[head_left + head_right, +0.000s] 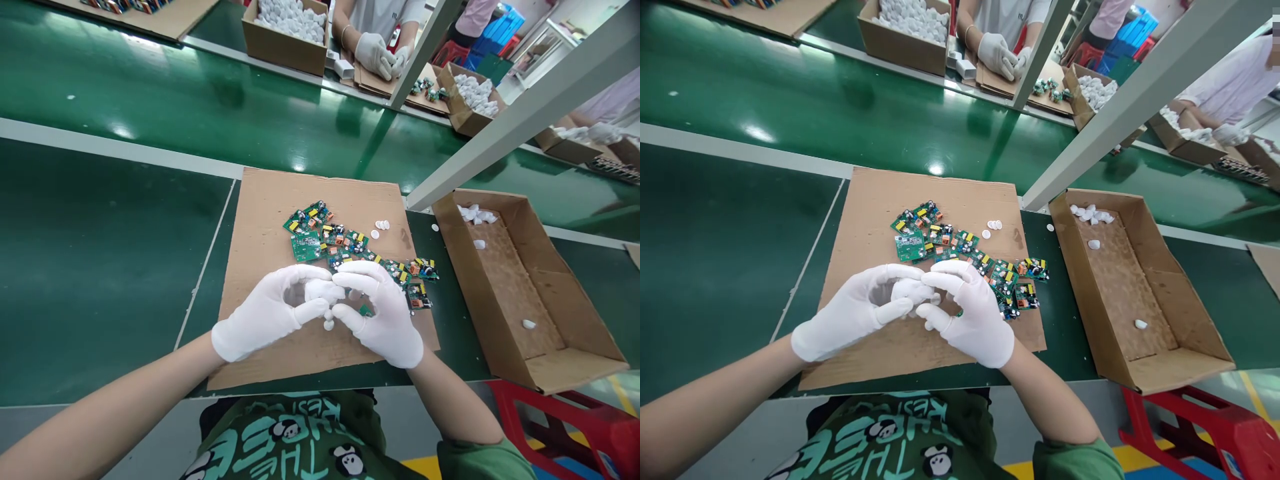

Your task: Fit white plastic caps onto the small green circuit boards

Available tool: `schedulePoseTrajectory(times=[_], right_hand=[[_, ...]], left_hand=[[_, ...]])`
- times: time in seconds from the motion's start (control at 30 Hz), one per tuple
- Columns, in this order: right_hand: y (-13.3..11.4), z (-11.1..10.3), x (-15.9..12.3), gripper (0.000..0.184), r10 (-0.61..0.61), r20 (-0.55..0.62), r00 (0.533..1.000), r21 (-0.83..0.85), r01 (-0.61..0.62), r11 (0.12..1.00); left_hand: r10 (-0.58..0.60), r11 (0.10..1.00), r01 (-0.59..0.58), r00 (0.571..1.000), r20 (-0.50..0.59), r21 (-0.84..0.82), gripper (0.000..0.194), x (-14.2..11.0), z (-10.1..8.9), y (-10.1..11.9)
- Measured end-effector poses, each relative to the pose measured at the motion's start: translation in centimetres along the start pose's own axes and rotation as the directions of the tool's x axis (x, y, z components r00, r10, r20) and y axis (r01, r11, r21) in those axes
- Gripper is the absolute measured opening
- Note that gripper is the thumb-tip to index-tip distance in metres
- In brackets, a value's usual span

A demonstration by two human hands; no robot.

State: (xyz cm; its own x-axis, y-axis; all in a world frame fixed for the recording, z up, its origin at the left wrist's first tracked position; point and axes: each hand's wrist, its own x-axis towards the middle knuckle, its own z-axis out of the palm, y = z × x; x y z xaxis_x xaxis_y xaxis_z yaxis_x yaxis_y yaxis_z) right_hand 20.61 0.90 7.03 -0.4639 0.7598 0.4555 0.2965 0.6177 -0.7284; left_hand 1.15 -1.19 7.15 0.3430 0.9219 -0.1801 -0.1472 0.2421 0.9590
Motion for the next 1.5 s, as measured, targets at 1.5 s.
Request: schedulePoseTrajectory(times=[1.5], right_hand=[[0.7,1.1,-1.0,0.018,-0.209,-0.008,0.978,-0.424,0.186,0.887]], left_hand=[[0.647,0.29,-0.225,0.762,-0.017,0.93,0.009,0.0,-0.7,-3.3]])
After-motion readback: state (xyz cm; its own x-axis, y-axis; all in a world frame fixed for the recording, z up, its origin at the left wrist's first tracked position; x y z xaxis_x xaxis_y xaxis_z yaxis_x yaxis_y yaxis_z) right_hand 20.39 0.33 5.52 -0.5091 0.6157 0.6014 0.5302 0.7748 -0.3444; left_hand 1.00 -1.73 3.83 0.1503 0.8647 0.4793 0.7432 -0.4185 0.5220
